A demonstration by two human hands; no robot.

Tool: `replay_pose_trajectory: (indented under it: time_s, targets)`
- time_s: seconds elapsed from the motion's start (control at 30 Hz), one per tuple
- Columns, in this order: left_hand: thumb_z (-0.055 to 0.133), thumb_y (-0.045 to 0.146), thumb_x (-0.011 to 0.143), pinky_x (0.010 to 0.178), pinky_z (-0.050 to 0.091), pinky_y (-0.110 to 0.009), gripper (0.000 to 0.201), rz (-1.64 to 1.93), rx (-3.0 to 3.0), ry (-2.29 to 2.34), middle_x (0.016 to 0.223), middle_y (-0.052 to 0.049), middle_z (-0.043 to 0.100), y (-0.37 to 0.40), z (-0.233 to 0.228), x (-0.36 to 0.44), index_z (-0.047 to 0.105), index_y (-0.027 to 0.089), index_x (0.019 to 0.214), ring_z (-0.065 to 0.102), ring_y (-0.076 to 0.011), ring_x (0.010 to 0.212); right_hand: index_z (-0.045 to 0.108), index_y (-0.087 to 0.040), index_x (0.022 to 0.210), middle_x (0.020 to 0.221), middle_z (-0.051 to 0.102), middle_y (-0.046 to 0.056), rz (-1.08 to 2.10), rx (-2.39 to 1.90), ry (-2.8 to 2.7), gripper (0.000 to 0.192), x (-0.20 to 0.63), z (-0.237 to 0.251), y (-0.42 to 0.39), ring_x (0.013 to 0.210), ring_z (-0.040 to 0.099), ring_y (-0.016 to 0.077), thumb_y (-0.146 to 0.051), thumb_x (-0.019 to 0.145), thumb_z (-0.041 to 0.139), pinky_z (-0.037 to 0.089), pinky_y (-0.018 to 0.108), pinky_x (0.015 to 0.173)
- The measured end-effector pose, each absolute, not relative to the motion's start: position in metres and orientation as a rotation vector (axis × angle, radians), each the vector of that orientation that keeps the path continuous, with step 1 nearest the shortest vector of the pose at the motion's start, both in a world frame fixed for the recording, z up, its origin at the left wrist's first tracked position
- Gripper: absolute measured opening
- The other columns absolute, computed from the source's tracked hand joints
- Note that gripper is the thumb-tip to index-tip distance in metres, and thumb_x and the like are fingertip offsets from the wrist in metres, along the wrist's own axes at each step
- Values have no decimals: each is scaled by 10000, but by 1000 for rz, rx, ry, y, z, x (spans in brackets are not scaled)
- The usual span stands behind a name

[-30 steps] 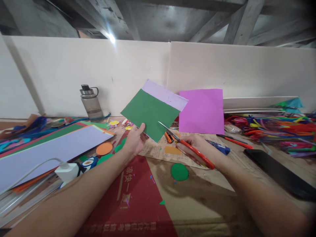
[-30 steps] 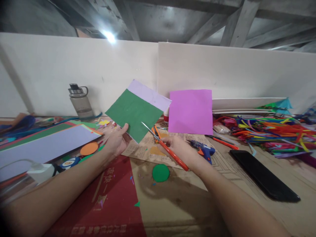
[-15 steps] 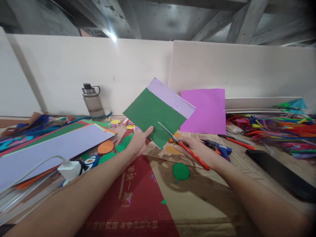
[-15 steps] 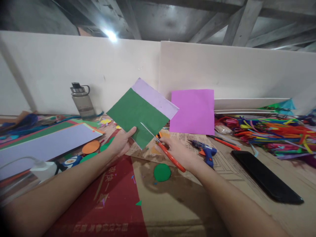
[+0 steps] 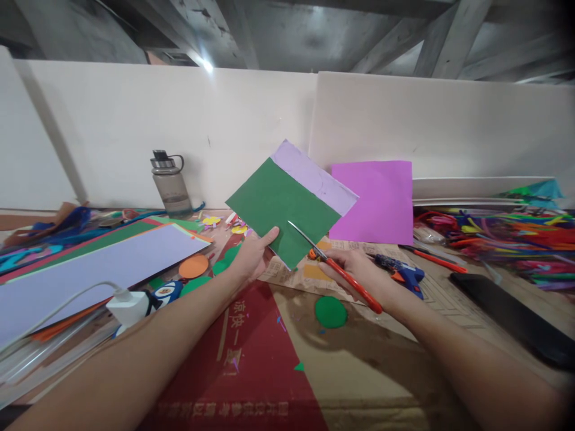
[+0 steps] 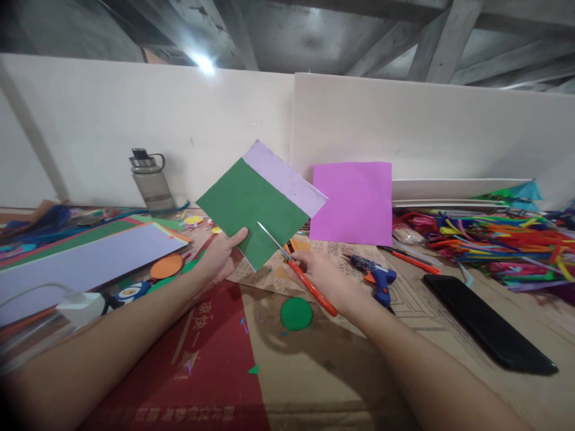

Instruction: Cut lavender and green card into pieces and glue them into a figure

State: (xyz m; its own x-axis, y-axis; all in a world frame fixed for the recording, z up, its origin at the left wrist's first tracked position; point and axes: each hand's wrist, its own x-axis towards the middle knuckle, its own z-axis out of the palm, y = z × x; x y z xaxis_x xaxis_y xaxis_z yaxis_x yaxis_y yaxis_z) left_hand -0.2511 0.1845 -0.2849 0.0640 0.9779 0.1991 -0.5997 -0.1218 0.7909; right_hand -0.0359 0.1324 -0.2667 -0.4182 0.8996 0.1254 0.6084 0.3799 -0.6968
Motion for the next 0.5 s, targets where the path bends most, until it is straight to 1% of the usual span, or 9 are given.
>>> replay_pose_trajectory:
  time_s: [0.1,0.2,0.33,0.43,0.5]
  targets:
    - [795,222,721,1033,496,-443,512,1557,841,583,1161,-88,713,188,-288,-252,614,187,1199,672,-229,1079,702,-148,931,556,436,-29,760,-1290,-2182,333,-37,-264,130,496,393,106,-410,898,500,312,243,510]
    - [811,185,694,1050,482,-426,550,1590,815,618,1181,-84,704,190,-290,-252,607,193,1204,655,-217,1112,679,-150,883,605,462,-19,710,-1258,-2210,323,-39,-264,128,525,400,108,-427,893,513,307,242,517]
    - [816,157,671,1064,470,-426,562,1546,847,616,1182,-100,704,187,-289,-251,615,172,1195,630,-235,1161,627,-167,826,681,512,-1,727,-1214,-2211,324,-39,-267,126,596,440,123,-470,890,532,338,248,560]
    - [803,155,685,1051,481,-455,546,1508,848,600,1175,-105,708,185,-287,-251,618,167,1198,643,-250,1140,595,-169,808,722,531,9,734,-1208,-2223,329,-41,-267,125,652,462,134,-478,897,525,365,259,606]
    - [792,154,697,1041,490,-468,526,1490,822,607,1162,-112,712,185,-286,-251,623,160,1195,656,-258,1118,588,-169,804,715,535,12,763,-1221,-2201,347,-41,-267,126,656,481,138,-494,900,510,377,259,603]
